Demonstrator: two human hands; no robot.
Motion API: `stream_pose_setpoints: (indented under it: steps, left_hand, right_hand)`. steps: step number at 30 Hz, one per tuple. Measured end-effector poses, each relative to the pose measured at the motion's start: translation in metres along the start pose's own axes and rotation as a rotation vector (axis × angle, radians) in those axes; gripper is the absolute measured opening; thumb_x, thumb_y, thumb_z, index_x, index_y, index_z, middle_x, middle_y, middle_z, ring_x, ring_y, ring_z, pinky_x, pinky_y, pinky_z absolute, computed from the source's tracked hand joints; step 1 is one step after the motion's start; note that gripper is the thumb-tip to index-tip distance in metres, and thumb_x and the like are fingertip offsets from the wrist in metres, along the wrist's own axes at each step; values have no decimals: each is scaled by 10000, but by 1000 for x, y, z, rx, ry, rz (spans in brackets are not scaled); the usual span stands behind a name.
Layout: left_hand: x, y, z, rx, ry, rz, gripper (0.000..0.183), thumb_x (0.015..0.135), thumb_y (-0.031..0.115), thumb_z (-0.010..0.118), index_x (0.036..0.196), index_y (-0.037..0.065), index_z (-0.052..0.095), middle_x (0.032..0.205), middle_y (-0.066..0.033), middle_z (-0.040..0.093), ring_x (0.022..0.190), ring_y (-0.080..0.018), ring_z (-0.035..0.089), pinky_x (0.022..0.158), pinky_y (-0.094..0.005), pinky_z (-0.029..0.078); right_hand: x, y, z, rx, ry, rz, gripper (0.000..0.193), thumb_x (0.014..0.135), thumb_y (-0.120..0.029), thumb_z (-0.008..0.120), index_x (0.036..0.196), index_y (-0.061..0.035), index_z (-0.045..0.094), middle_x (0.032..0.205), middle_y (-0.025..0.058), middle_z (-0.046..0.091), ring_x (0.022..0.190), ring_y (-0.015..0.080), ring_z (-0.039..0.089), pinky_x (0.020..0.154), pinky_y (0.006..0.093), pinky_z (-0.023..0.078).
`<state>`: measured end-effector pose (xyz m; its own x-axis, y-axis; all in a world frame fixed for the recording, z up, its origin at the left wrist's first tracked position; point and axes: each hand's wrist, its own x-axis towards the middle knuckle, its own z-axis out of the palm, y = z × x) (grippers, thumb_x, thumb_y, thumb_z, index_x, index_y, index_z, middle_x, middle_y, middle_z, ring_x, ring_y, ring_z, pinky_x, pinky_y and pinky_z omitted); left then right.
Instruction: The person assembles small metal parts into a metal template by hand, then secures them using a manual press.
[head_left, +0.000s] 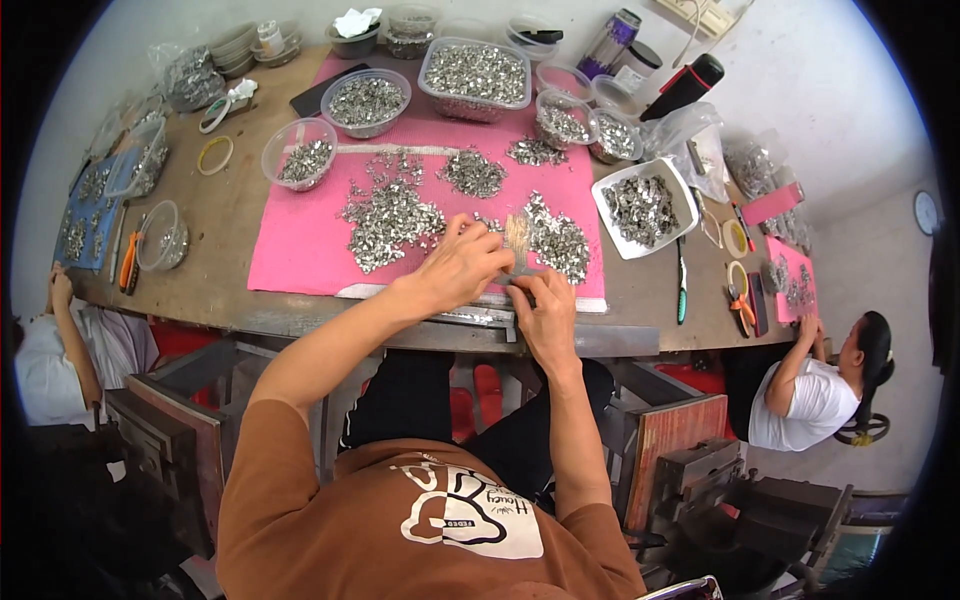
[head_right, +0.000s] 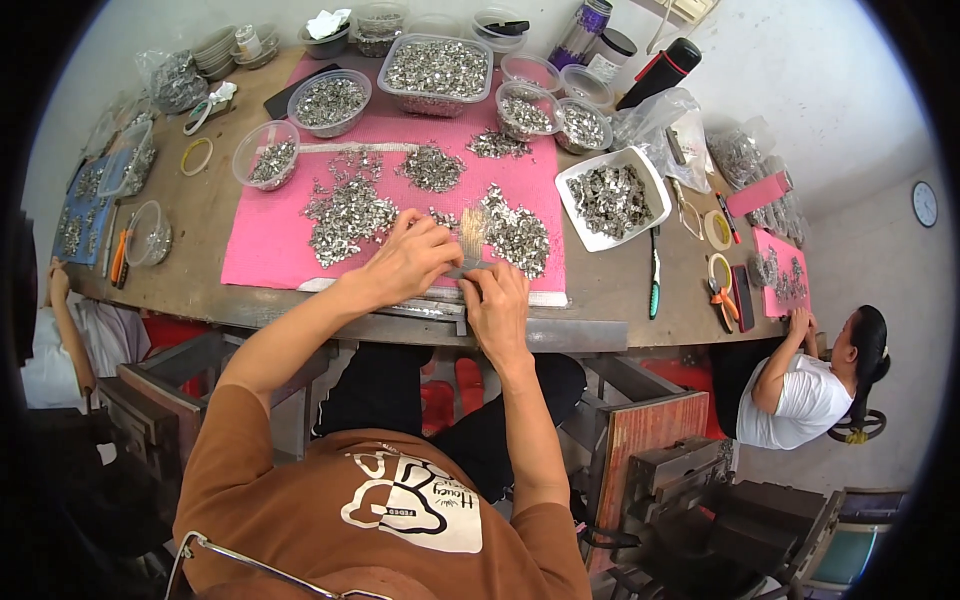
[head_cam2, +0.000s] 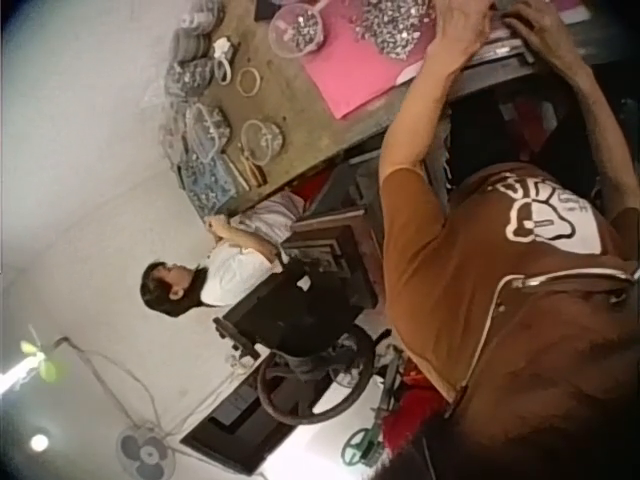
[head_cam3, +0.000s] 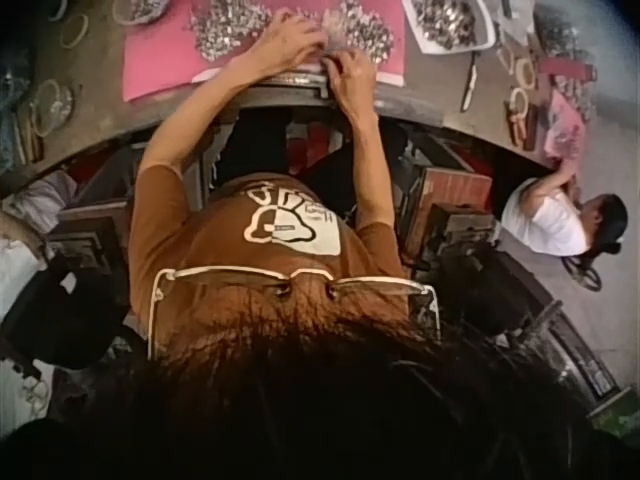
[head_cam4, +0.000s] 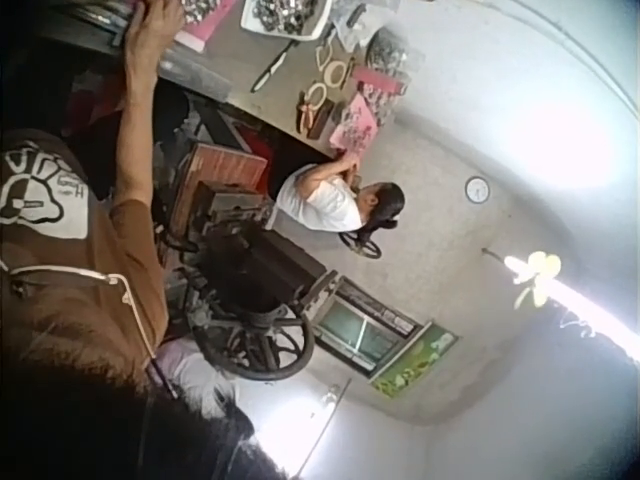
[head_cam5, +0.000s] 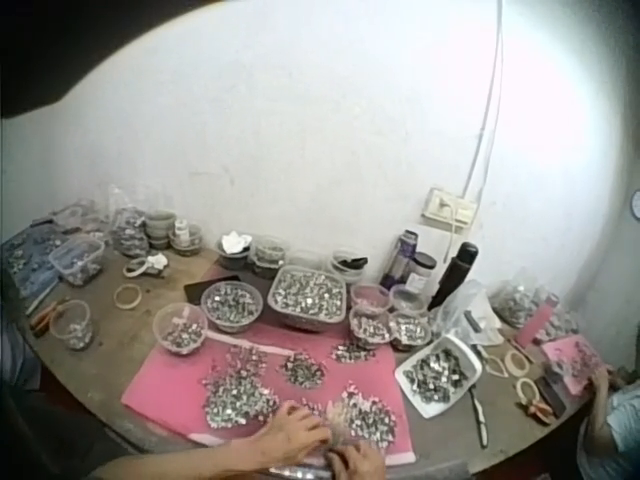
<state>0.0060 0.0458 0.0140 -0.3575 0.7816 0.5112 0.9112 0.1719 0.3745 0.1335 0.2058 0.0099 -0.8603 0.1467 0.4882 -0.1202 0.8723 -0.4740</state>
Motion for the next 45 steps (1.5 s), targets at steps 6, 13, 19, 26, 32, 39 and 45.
stream_pose_setpoints:
  steps: [6, 13, 19, 26, 32, 39, 45]
  left_hand:
    - [26, -17, 6, 22, -126, 75, 125, 837, 156, 768, 928, 141, 684, 918, -26, 615, 974, -248, 570, 984, -496, 340]
    - [31, -21, 19, 25, -204, -11, 185, 821, 230, 795, 900, 114, 675, 930, -44, 647, 987, -260, 580, 950, -491, 342]
    - [32, -14, 26, 153, -278, 32, 111, 838, 101, 694, 924, 49, 646, 977, -108, 630, 995, -297, 568, 910, -499, 353]
    - [13, -3, 11, -188, -116, -96, 219, 833, -18, 607, 1051, 1, 612, 1021, -170, 620, 1040, -354, 555, 891, -470, 398]
    - [-17, 10, -3, -379, 195, -212, 102, 919, -7, 609, 1019, -7, 590, 947, -163, 609, 923, -351, 579, 837, -438, 461]
    - [-44, 33, -22, -465, 208, -395, 91, 923, 28, 671, 1001, 4, 629, 912, -132, 647, 805, -294, 639, 711, -392, 499]
    - [-55, 45, -32, -402, 165, -377, 70, 914, 57, 655, 956, 25, 608, 883, -110, 616, 856, -315, 598, 815, -426, 459]
  right_hand:
    - [7, -3, 0, -116, -48, -12, 91, 827, -98, 780, 887, -60, 722, 859, 84, 619, 873, 286, 597, 787, 426, 410]
    - [3, -5, -5, 51, -29, -84, 100, 857, 10, 701, 924, -34, 641, 848, 103, 604, 817, 300, 595, 740, 414, 412]
    - [-19, -30, -9, 327, -70, -69, 130, 870, 62, 666, 946, -1, 581, 919, 153, 607, 861, 355, 593, 784, 431, 459]
    - [-22, -31, -5, 316, -53, -67, 117, 873, 64, 667, 928, 4, 583, 931, 155, 614, 849, 354, 586, 769, 425, 476]
    - [-20, -32, -4, 284, -53, -87, 116, 875, 59, 670, 922, -2, 583, 928, 148, 613, 851, 342, 585, 763, 425, 475]
    - [-22, -41, -10, 52, -44, -236, 156, 853, 8, 709, 985, -29, 634, 987, 109, 647, 883, 304, 609, 824, 412, 460]
    - [-19, -26, -16, 140, -36, -227, 138, 844, -21, 732, 976, -36, 695, 996, 79, 692, 885, 269, 636, 848, 396, 446]
